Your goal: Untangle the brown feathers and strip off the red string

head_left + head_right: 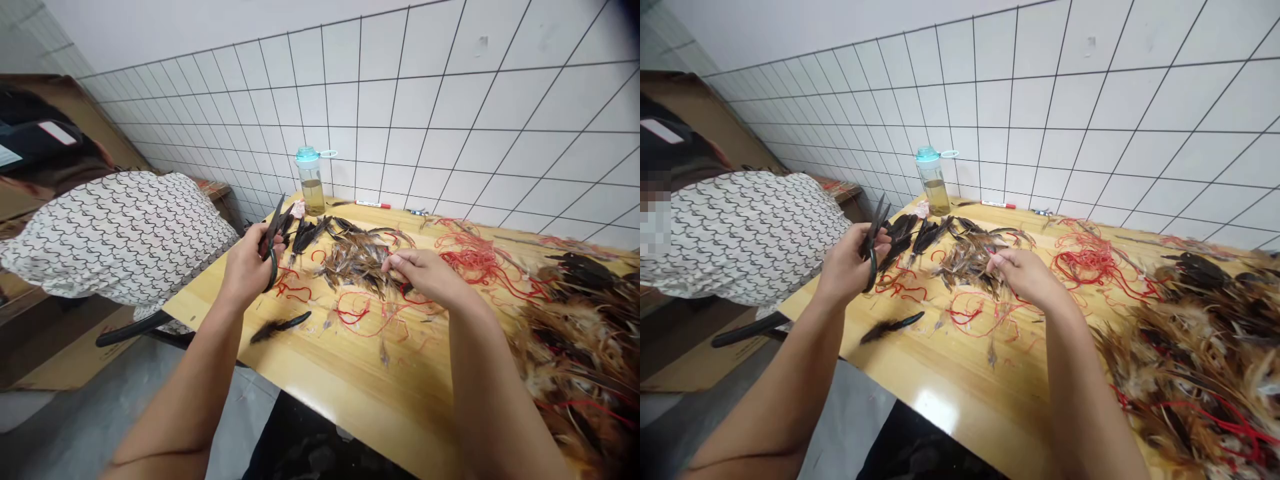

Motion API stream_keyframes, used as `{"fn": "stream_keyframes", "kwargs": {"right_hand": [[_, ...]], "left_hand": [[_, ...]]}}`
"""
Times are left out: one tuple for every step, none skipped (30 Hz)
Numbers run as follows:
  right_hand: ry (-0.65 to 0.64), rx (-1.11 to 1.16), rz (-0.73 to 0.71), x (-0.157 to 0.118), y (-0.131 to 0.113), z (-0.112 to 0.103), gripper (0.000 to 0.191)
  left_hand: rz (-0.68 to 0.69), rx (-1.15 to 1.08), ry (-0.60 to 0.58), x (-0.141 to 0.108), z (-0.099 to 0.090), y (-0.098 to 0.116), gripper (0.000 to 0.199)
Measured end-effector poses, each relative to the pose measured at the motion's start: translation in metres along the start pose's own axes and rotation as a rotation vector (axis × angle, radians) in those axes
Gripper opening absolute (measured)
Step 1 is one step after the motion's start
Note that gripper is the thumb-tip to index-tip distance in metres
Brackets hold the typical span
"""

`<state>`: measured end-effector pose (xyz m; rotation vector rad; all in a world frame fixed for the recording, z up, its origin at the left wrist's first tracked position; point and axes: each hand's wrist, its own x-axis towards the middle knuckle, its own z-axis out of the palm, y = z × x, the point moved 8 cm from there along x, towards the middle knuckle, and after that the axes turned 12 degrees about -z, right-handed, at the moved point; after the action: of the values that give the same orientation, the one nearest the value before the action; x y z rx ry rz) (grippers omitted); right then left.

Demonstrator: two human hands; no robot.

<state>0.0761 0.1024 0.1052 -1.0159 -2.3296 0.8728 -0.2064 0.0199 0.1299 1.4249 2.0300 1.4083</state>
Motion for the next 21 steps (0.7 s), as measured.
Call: {"fn": "stream_keyframes", "kwargs": {"right_hand": [[-0.041,-0.011,-0.034,0.0,-0.006,0.005,0.036],[-0.075,-0.03,-0.076,0.001,-0.012,0.01,0.034],[-0.104,-0.052,-0.116,0.001,-0.019,0.015,0.032],[-0.127,-0.07,-0.15,0.001,-0.025,0.019,0.03],[-0.144,-0.082,-0.174,0.001,-0.03,0.024,0.03],[-0.157,-0.091,-0.19,0.0,-0.035,0.027,0.03],[-0.162,-0.102,-0.202,0.0,-0.038,0.03,0.03],[-0.163,-0.116,-0.208,-0.001,-0.041,0.032,0.03],[-0.164,-0.135,-0.213,-0.002,-0.043,0.034,0.03],[-0.169,-0.156,-0.217,-0.004,-0.045,0.035,0.029],[-0.171,-0.177,-0.217,-0.005,-0.046,0.036,0.028],[-0.169,-0.193,-0.214,-0.006,-0.047,0.035,0.027],[-0.163,-0.204,-0.207,-0.006,-0.047,0.033,0.027],[-0.153,-0.206,-0.2,-0.006,-0.046,0.031,0.027],[-0.139,-0.201,-0.192,-0.006,-0.046,0.028,0.027],[-0.122,-0.191,-0.185,-0.006,-0.044,0.024,0.027],[-0.108,-0.18,-0.181,-0.006,-0.043,0.02,0.027],[-0.094,-0.17,-0.179,-0.006,-0.041,0.015,0.028],[-0.078,-0.16,-0.172,-0.006,-0.038,0.011,0.027],[-0.06,-0.152,-0.163,-0.006,-0.035,0.006,0.027],[-0.042,-0.145,-0.15,-0.006,-0.03,0.001,0.027]], "left_hand": [[0.003,-0.088,-0.072,-0.004,0.011,0.005,0.032],[-0.004,-0.195,-0.164,-0.009,0.024,0.011,0.034],[-0.017,-0.287,-0.26,-0.015,0.039,0.017,0.035],[-0.029,-0.35,-0.354,-0.021,0.055,0.024,0.035],[-0.03,-0.397,-0.439,-0.028,0.07,0.032,0.035],[-0.019,-0.44,-0.5,-0.034,0.083,0.04,0.035],[-0.006,-0.454,-0.56,-0.04,0.095,0.048,0.035],[0.015,-0.451,-0.593,-0.045,0.104,0.054,0.035],[0.038,-0.43,-0.608,-0.048,0.11,0.058,0.035],[0.062,-0.397,-0.607,-0.051,0.115,0.062,0.034],[0.084,-0.362,-0.593,-0.052,0.117,0.065,0.032],[0.102,-0.333,-0.574,-0.053,0.118,0.066,0.03],[0.113,-0.315,-0.556,-0.053,0.118,0.067,0.027],[0.117,-0.314,-0.54,-0.051,0.116,0.068,0.026],[0.112,-0.329,-0.522,-0.049,0.114,0.067,0.025],[0.099,-0.355,-0.498,-0.045,0.111,0.065,0.024],[0.08,-0.389,-0.46,-0.04,0.106,0.062,0.025],[0.06,-0.422,-0.406,-0.034,0.1,0.057,0.026],[0.044,-0.446,-0.342,-0.027,0.093,0.052,0.028],[0.033,-0.455,-0.275,-0.021,0.086,0.046,0.029],[0.028,-0.443,-0.218,-0.016,0.08,0.041,0.03]]}}
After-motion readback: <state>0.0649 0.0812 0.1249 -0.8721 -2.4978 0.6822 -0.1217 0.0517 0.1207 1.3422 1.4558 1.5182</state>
